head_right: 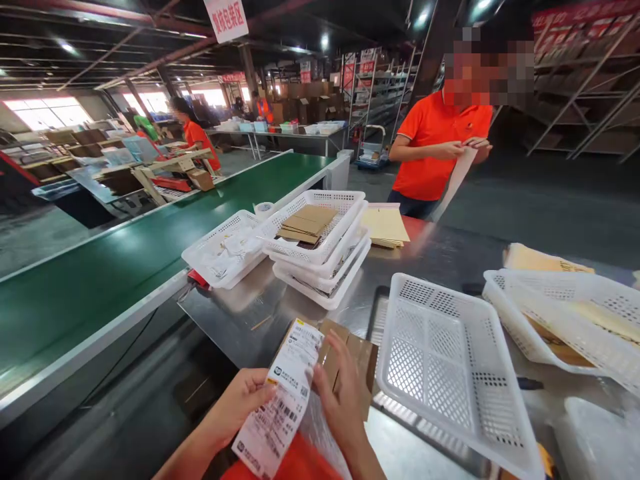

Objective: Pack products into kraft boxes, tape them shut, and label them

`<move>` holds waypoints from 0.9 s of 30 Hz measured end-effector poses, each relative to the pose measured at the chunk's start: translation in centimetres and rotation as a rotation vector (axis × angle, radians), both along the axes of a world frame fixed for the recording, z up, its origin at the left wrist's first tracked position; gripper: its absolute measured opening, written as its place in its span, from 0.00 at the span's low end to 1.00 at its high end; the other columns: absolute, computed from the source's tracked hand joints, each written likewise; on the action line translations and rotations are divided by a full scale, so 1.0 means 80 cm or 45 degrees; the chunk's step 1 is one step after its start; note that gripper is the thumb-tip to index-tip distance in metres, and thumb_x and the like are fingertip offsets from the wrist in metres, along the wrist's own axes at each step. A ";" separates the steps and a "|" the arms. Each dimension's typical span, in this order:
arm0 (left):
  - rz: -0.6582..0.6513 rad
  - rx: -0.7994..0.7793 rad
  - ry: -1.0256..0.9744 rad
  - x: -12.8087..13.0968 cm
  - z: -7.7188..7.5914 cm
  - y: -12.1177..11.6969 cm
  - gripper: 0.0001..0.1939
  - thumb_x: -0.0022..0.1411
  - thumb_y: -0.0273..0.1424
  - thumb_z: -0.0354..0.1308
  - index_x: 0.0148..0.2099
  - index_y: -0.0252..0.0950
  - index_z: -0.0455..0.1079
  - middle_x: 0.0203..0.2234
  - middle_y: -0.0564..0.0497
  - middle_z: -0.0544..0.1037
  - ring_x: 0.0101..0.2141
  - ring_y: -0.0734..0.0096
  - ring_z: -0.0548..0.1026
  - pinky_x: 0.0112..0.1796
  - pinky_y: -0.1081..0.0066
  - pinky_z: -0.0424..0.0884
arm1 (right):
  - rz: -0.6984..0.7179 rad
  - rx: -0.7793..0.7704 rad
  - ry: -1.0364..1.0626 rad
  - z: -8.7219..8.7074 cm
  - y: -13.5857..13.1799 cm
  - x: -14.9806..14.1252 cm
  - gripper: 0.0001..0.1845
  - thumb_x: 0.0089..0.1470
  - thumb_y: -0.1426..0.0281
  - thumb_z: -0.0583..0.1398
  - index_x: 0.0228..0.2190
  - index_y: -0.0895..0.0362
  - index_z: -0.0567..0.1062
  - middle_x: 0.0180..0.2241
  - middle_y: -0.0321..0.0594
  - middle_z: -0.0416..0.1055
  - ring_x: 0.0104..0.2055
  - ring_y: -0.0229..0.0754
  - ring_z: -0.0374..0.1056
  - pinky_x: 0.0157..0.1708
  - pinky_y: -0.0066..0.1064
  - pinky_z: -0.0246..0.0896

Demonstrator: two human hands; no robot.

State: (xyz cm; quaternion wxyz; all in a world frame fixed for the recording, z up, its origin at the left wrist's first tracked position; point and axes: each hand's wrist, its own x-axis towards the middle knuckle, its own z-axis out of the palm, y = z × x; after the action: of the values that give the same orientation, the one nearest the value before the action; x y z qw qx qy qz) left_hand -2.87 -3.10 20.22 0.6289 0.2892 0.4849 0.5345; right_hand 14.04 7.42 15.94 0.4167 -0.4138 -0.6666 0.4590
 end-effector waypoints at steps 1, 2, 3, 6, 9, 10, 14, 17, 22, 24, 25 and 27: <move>-0.009 -0.007 -0.005 0.003 0.000 -0.001 0.21 0.51 0.44 0.68 0.38 0.31 0.80 0.23 0.48 0.79 0.26 0.69 0.74 0.33 0.72 0.66 | 0.165 0.066 -0.040 0.004 -0.008 0.007 0.29 0.51 0.54 0.62 0.53 0.50 0.71 0.58 0.46 0.67 0.63 0.57 0.58 0.64 0.56 0.44; -0.024 -0.014 -0.008 0.006 -0.001 -0.003 0.21 0.51 0.44 0.68 0.38 0.31 0.80 0.23 0.48 0.79 0.27 0.69 0.74 0.33 0.72 0.66 | 0.338 0.059 -0.063 0.007 -0.017 0.013 0.30 0.52 0.55 0.62 0.55 0.49 0.70 0.58 0.46 0.67 0.63 0.56 0.57 0.65 0.56 0.42; -0.036 -0.029 -0.006 0.010 -0.001 -0.005 0.21 0.50 0.44 0.68 0.38 0.31 0.80 0.22 0.49 0.78 0.27 0.69 0.74 0.33 0.72 0.66 | 0.484 -0.016 -0.073 0.010 -0.026 0.017 0.30 0.52 0.54 0.62 0.55 0.49 0.70 0.58 0.45 0.68 0.62 0.56 0.59 0.64 0.54 0.46; -0.037 -0.146 0.030 0.020 -0.004 -0.014 0.20 0.49 0.45 0.69 0.35 0.31 0.79 0.22 0.50 0.77 0.26 0.73 0.71 0.30 0.74 0.63 | 0.694 -0.447 0.026 0.011 -0.050 0.020 0.28 0.52 0.49 0.61 0.50 0.51 0.75 0.49 0.46 0.75 0.52 0.54 0.70 0.52 0.45 0.64; -0.060 -0.258 0.048 0.028 -0.009 -0.023 0.21 0.47 0.45 0.69 0.31 0.30 0.76 0.22 0.51 0.75 0.23 0.76 0.68 0.28 0.75 0.61 | 0.748 -0.748 0.208 0.002 -0.068 0.016 0.26 0.53 0.47 0.58 0.41 0.54 0.80 0.35 0.42 0.79 0.37 0.47 0.72 0.39 0.36 0.67; -0.090 -0.270 0.050 0.028 -0.011 -0.025 0.21 0.48 0.46 0.69 0.30 0.30 0.76 0.22 0.51 0.74 0.23 0.76 0.68 0.28 0.75 0.60 | 0.752 -0.793 0.238 -0.004 -0.071 0.014 0.27 0.53 0.46 0.59 0.38 0.55 0.81 0.31 0.40 0.78 0.34 0.44 0.71 0.35 0.34 0.66; -0.333 -0.276 0.259 0.004 -0.016 -0.032 0.19 0.50 0.44 0.63 0.31 0.30 0.75 0.21 0.52 0.73 0.25 0.73 0.67 0.29 0.74 0.59 | 0.728 -0.946 0.265 -0.036 -0.059 0.013 0.30 0.48 0.43 0.61 0.23 0.59 0.78 0.20 0.36 0.72 0.22 0.36 0.65 0.24 0.28 0.59; -0.512 -0.389 0.610 -0.044 -0.018 -0.051 0.12 0.49 0.37 0.60 0.28 0.32 0.75 0.20 0.54 0.72 0.25 0.71 0.65 0.28 0.73 0.58 | 0.407 -1.105 0.395 -0.061 -0.011 0.037 0.28 0.45 0.45 0.64 0.23 0.59 0.75 0.18 0.36 0.71 0.16 0.35 0.62 0.15 0.25 0.54; -0.227 -0.539 1.014 -0.147 -0.038 -0.116 0.16 0.48 0.44 0.59 0.22 0.35 0.74 0.19 0.51 0.76 0.26 0.62 0.70 0.30 0.68 0.64 | -0.382 -1.000 0.725 -0.082 0.079 0.129 0.20 0.45 0.47 0.65 0.28 0.52 0.74 0.23 0.35 0.73 0.24 0.40 0.69 0.20 0.30 0.70; -0.016 -0.589 1.006 -0.175 -0.055 -0.137 0.21 0.45 0.51 0.60 0.27 0.37 0.77 0.23 0.50 0.79 0.29 0.57 0.73 0.32 0.65 0.68 | -0.458 -0.905 0.831 -0.089 0.085 0.150 0.22 0.46 0.45 0.64 0.33 0.49 0.75 0.32 0.37 0.77 0.35 0.44 0.73 0.34 0.38 0.76; 0.072 -0.616 1.021 -0.183 -0.063 -0.143 0.23 0.42 0.54 0.61 0.27 0.37 0.77 0.23 0.50 0.80 0.29 0.55 0.74 0.33 0.64 0.69 | -0.440 -0.876 0.872 -0.094 0.081 0.151 0.24 0.46 0.44 0.63 0.36 0.48 0.75 0.37 0.38 0.78 0.41 0.46 0.73 0.40 0.43 0.75; 0.148 -0.630 1.055 -0.185 -0.077 -0.143 0.26 0.39 0.56 0.62 0.25 0.38 0.76 0.23 0.49 0.80 0.30 0.53 0.75 0.34 0.64 0.70 | -0.309 -0.897 0.892 -0.108 0.066 0.139 0.29 0.46 0.40 0.60 0.40 0.47 0.75 0.44 0.41 0.77 0.48 0.51 0.70 0.47 0.54 0.71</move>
State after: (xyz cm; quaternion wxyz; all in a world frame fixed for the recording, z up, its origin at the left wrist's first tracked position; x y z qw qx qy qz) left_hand -17.68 -14.51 14.04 0.4018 0.2920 0.8225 0.2772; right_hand 25.19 12.71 7.27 0.5007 -0.4250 -0.2388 0.7153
